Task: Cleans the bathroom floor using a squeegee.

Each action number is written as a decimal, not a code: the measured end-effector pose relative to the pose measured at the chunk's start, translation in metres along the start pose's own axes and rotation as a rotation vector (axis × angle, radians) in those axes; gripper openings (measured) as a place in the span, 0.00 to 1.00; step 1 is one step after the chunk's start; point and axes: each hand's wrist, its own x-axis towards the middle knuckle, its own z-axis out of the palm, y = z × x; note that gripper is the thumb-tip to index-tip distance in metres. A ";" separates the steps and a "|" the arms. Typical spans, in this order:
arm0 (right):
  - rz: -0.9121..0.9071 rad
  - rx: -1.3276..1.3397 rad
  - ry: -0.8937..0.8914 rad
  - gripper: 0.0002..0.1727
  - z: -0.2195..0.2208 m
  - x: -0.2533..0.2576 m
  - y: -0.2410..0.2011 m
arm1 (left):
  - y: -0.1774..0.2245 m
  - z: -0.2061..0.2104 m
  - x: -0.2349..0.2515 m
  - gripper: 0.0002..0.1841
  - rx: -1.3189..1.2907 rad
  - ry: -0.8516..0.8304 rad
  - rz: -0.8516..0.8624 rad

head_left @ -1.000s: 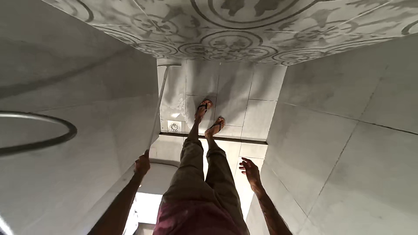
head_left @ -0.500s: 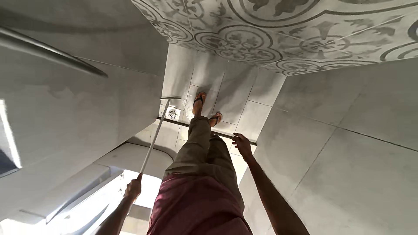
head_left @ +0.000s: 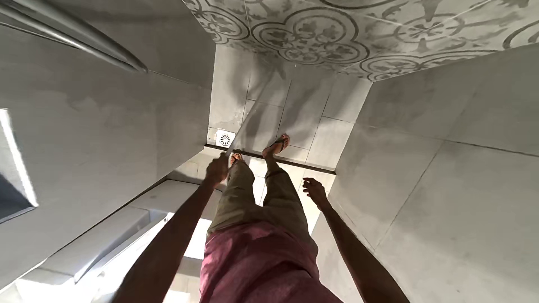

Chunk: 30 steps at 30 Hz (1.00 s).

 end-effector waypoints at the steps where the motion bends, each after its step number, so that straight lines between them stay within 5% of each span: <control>1: 0.000 -0.019 -0.011 0.21 0.003 -0.004 0.001 | 0.013 -0.004 0.024 0.24 0.004 0.015 0.021; 4: -0.057 -0.061 0.017 0.22 0.010 -0.018 0.006 | 0.007 -0.012 0.042 0.22 0.049 0.013 0.002; 12: -0.038 0.038 0.122 0.21 0.072 -0.045 0.015 | -0.244 0.026 -0.079 0.26 0.240 -0.104 -0.249; 18: -0.144 -0.029 0.094 0.20 0.134 -0.051 0.013 | -0.325 0.040 -0.127 0.28 0.210 -0.065 -0.377; 24: -0.258 -0.060 0.204 0.21 0.135 -0.067 0.012 | -0.305 0.029 -0.140 0.30 0.158 0.110 -0.161; 30: -0.056 0.049 0.220 0.22 0.100 -0.077 0.056 | -0.150 0.030 -0.067 0.22 0.255 0.003 0.081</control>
